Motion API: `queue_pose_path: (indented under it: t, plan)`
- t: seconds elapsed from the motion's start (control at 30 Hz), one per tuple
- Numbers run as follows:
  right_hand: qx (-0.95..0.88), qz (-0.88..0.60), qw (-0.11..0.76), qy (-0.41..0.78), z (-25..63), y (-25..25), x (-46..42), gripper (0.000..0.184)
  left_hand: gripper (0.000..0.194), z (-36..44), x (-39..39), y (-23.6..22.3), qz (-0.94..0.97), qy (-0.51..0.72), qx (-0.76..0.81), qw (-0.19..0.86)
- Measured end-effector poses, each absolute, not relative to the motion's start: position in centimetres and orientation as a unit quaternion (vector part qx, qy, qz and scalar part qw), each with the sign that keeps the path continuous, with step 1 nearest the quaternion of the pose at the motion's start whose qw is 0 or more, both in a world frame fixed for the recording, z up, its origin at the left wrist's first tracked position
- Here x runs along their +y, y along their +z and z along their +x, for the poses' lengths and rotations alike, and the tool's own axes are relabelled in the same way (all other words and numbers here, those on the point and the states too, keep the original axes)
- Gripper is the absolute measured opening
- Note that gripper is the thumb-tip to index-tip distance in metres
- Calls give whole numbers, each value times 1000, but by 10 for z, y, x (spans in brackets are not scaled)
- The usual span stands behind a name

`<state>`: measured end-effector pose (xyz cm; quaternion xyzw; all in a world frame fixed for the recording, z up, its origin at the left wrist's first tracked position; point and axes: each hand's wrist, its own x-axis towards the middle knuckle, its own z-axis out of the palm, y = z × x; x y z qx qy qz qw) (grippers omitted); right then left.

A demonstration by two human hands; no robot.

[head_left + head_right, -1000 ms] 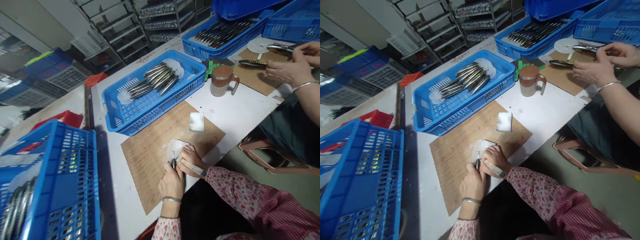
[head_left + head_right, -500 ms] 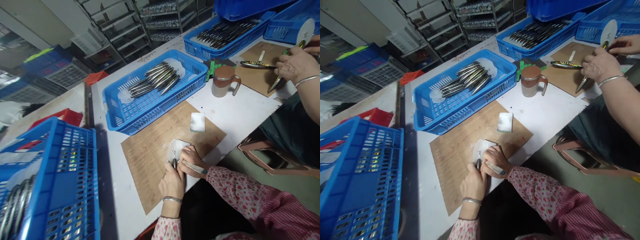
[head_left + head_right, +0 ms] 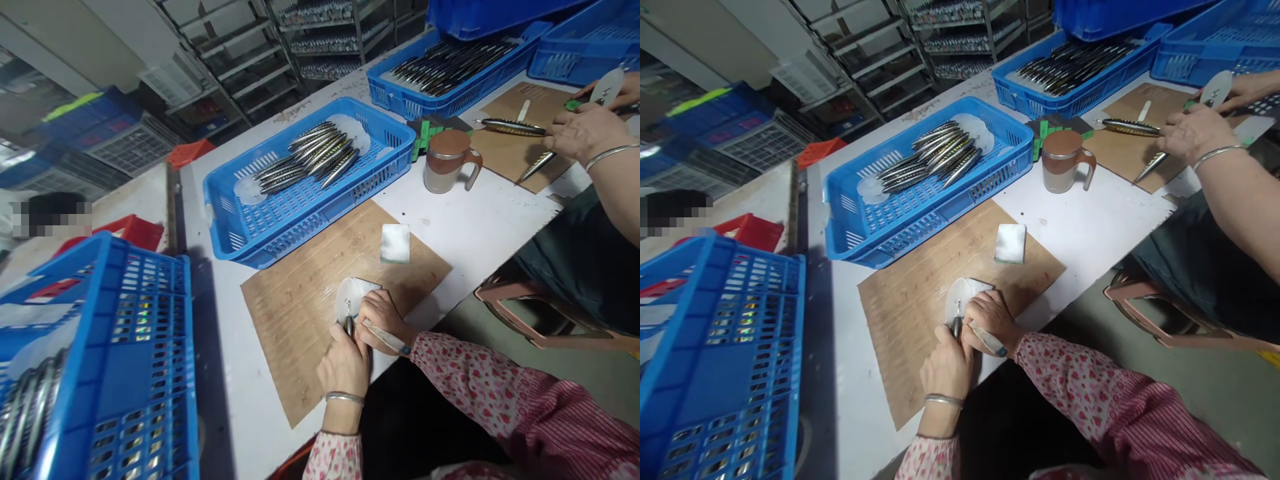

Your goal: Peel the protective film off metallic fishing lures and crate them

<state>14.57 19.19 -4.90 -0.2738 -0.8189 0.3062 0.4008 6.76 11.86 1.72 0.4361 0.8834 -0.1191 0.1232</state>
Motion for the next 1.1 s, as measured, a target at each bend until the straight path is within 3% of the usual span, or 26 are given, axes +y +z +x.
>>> queue_pose_path:
  t: [1.1]
  plan:
    - [-804,-262,434,311,150,-50,191,11,29,69,120,14,429,-123,885,128]
